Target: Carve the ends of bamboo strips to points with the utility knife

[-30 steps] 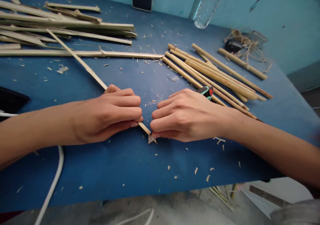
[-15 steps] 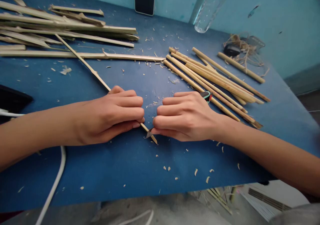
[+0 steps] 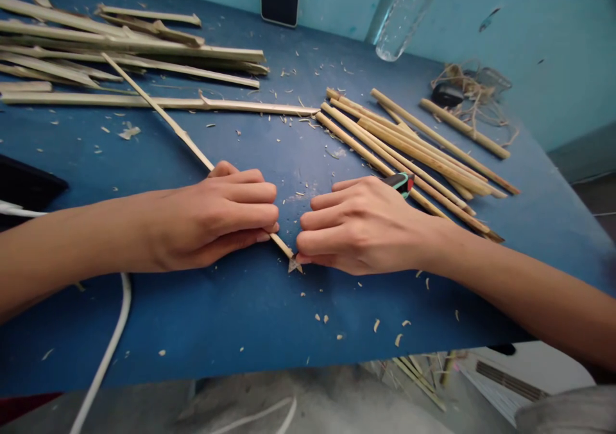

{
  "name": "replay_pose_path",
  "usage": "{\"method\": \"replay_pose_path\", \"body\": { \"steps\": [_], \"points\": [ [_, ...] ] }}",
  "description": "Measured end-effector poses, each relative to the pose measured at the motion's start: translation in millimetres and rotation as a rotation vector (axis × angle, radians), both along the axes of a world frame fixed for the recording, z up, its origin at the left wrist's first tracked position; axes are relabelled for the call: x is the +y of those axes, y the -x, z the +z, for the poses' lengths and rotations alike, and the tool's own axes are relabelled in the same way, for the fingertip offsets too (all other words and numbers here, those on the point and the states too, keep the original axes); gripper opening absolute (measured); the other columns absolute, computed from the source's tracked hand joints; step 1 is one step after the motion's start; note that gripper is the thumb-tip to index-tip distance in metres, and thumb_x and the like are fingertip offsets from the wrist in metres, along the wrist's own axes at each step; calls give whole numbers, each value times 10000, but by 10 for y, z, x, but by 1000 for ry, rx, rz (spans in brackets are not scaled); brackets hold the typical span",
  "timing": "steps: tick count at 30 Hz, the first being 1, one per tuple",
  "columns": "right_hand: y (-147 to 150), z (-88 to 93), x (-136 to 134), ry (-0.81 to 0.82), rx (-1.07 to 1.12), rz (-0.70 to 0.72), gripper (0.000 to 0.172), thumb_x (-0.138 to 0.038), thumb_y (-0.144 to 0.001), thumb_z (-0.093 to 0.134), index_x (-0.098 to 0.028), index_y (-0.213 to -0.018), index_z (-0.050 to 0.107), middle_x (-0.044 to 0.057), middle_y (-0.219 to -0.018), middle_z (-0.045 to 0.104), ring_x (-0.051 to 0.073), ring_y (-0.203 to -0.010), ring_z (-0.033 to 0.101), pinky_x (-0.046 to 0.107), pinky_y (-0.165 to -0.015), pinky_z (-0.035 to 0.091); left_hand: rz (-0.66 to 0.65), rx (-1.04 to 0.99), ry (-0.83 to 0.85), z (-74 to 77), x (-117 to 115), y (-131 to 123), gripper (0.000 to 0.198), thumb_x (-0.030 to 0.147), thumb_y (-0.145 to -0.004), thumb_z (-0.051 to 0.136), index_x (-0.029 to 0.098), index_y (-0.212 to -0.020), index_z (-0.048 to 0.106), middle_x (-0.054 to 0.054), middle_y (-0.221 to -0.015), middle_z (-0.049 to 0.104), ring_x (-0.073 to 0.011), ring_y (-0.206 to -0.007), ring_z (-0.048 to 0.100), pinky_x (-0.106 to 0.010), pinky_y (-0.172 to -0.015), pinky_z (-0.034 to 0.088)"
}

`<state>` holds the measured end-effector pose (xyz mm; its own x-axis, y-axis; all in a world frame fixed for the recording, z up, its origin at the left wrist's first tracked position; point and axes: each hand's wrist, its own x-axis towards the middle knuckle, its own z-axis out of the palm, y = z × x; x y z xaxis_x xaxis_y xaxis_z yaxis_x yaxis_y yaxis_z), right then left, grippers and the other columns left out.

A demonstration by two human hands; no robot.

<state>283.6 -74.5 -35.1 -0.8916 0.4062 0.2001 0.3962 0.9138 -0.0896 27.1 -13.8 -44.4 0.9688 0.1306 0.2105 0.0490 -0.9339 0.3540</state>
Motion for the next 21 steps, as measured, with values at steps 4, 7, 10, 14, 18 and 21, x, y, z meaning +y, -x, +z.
{"method": "replay_pose_path", "body": {
  "steps": [4, 7, 10, 14, 18, 21],
  "points": [
    [1, 58, 45, 121, -66, 76, 346, -380, -1102, 450, -220, -835, 602, -34, -808, 639, 136, -729, 520, 333, -658, 253, -14, 4, 6, 2, 4, 3, 230, 67, -1004, 507, 213, -829, 535, 8, -771, 488, -198, -750, 463, -332, -735, 302],
    [-23, 84, 70, 179, -65, 89, 345, -401, -1095, 462, -224, -839, 609, -35, -818, 647, 134, -749, 536, 333, -656, 261, 1, 2, 20, 1, 6, 12, 207, 73, -1005, 517, 209, -860, 578, 3, -779, 501, -200, -753, 474, -332, -731, 315],
    [-68, 73, 78, 234, -21, 92, 376, -429, -1088, 469, -218, -808, 605, -32, -796, 628, 131, -767, 538, 324, -649, 278, 3, -1, 38, 17, -2, 57, 173, 72, -999, 530, 201, -975, 643, -23, -825, 569, -210, -781, 530, -336, -747, 361],
    [-109, -22, 72, 111, 59, -11, 369, -427, -1071, 503, -204, -801, 622, -26, -747, 598, 135, -717, 498, 317, -657, 299, 0, 24, 85, 57, -25, 131, 155, 112, -1007, 564, 186, -1086, 675, -83, -970, 645, -231, -905, 585, -328, -801, 449],
    [-88, -138, 62, -156, 119, -165, 313, -399, -1059, 523, -197, -865, 662, -15, -760, 616, 146, -697, 466, 322, -647, 291, 13, 19, 116, 84, -32, 138, 152, 114, -999, 581, 173, -1079, 696, -87, -1003, 649, -218, -926, 600, -305, -805, 485],
    [-66, -172, 57, -206, 105, -195, 302, -398, -1057, 518, -203, -887, 674, -10, -777, 629, 148, -708, 478, 318, -658, 304, 6, -14, 112, 90, -29, 122, 148, 114, -987, 600, 191, -1060, 703, -76, -1017, 670, -217, -955, 619, -296, -827, 497]
  ]
}}
